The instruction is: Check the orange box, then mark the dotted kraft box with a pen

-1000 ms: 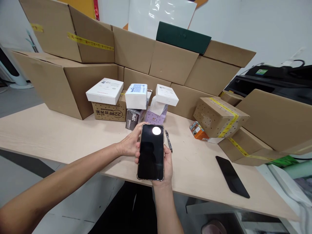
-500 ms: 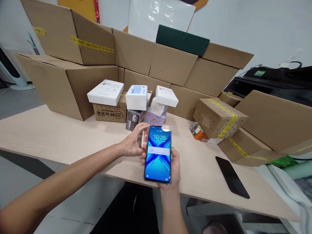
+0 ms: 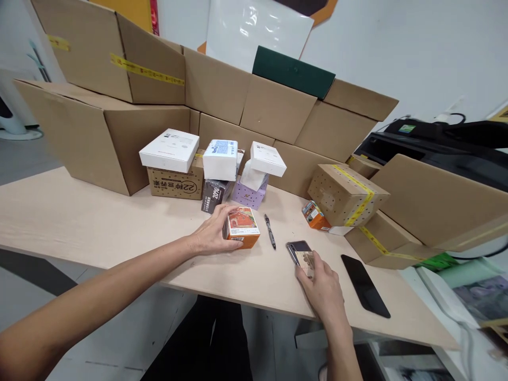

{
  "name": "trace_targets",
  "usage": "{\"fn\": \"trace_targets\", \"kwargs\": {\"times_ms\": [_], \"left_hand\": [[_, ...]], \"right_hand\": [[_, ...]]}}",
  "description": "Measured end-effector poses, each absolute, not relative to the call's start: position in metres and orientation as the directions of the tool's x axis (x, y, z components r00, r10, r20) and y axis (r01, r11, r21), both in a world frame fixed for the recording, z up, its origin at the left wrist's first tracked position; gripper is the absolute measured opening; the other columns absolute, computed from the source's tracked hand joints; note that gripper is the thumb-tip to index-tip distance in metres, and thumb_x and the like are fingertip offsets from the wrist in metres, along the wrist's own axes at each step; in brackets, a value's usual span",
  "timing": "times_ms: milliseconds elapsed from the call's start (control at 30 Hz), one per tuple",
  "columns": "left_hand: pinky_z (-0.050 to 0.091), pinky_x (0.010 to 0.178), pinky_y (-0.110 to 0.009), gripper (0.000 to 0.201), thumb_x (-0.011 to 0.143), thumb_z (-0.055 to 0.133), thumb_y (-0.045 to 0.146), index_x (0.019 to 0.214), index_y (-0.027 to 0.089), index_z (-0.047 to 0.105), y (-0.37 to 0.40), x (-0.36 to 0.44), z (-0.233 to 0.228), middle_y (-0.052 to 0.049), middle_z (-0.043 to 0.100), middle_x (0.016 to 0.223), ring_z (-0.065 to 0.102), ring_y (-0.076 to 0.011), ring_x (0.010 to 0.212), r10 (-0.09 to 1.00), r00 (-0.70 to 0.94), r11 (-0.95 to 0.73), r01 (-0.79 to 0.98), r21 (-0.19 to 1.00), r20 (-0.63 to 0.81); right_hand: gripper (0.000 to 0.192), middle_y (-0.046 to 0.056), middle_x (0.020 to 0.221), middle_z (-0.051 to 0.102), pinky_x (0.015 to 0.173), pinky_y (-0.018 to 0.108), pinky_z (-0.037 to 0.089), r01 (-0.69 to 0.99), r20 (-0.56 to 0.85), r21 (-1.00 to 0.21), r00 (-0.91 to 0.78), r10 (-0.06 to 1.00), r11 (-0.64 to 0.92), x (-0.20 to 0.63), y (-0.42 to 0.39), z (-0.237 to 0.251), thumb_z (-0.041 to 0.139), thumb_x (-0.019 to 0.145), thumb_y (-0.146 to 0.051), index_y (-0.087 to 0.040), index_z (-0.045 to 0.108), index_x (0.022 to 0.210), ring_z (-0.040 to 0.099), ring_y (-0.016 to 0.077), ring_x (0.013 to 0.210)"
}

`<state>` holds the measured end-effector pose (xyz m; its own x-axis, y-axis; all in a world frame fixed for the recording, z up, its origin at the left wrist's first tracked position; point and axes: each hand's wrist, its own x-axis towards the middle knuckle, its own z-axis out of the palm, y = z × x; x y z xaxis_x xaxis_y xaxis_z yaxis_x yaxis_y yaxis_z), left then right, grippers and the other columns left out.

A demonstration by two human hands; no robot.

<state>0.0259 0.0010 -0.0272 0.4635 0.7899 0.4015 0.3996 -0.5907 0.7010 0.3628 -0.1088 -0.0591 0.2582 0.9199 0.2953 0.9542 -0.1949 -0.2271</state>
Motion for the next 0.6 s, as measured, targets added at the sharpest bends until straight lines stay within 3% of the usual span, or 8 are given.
{"fn": "trace_targets", "kwargs": {"times_ms": [100,167,267,367,500,600], "left_hand": [[0.039,0.112,-0.057,0.100,0.063,0.077,0.034,0.149,0.029,0.026,0.003,0.022,-0.026,-0.012,0.035,0.142,0.042,-0.0362,0.135,0.740,0.537,-0.637,0.369,0.676,0.405],[0.036,0.115,-0.056,0.103,0.062,0.076,0.029,0.151,0.028,0.023,0.004,0.019,-0.026,-0.013,0.035,0.143,0.039,-0.0363,0.137,0.701,0.584,-0.671,0.345,0.657,0.409],[0.035,0.117,-0.054,0.103,0.065,0.078,0.033,0.152,0.029,0.022,0.004,0.019,-0.026,-0.012,0.034,0.144,0.037,-0.0351,0.139,0.699,0.574,-0.677,0.340,0.653,0.426],[0.039,0.114,-0.053,0.102,0.069,0.079,0.045,0.152,0.029,0.022,0.004,0.022,-0.031,-0.013,0.033,0.144,0.039,-0.0346,0.138,0.744,0.507,-0.642,0.361,0.677,0.435],[0.040,0.113,-0.054,0.103,0.070,0.080,0.043,0.152,0.027,0.020,0.007,0.026,-0.038,-0.016,0.029,0.145,0.038,-0.0353,0.138,0.759,0.431,-0.644,0.377,0.666,0.489],[0.037,0.114,-0.055,0.087,0.079,0.071,0.037,0.150,0.025,0.023,0.008,0.026,-0.039,-0.015,0.031,0.142,0.036,-0.0340,0.138,0.746,0.402,-0.666,0.454,0.592,0.531]], "right_hand": [[0.066,0.025,0.130,0.062,0.104,0.055,0.042,0.966,0.260,-0.174,0.233,0.937,-0.191,0.354,-0.108,-0.051,0.045,0.090,-0.051,-0.005,0.052,0.137,0.056,0.0392,0.122],[0.068,0.025,0.133,0.059,0.103,0.055,0.042,0.957,0.254,-0.244,0.218,0.943,-0.156,0.330,-0.107,-0.037,0.046,0.090,-0.054,-0.007,0.051,0.139,0.058,0.0378,0.118],[0.070,0.018,0.138,0.056,0.096,0.048,0.050,0.877,0.211,-0.481,0.121,0.970,-0.004,0.274,-0.101,-0.014,0.045,0.093,-0.060,-0.018,0.039,0.149,0.066,0.0283,0.100],[0.072,0.015,0.141,0.050,0.098,0.049,0.048,0.855,0.244,-0.501,-0.012,0.970,0.137,0.225,-0.082,0.002,0.054,0.089,-0.059,-0.030,0.034,0.152,0.063,0.0298,0.109],[0.063,0.014,0.130,0.052,0.099,0.047,0.048,0.838,0.250,-0.508,-0.077,0.965,0.199,0.205,-0.032,0.004,0.064,0.083,-0.042,-0.027,0.048,0.143,0.062,0.0298,0.111],[0.058,0.015,0.139,0.045,0.101,0.043,0.049,0.762,0.317,-0.586,-0.096,0.943,0.274,0.216,0.006,-0.004,0.064,0.079,-0.027,-0.023,0.055,0.136,0.062,0.0261,0.112]]}}
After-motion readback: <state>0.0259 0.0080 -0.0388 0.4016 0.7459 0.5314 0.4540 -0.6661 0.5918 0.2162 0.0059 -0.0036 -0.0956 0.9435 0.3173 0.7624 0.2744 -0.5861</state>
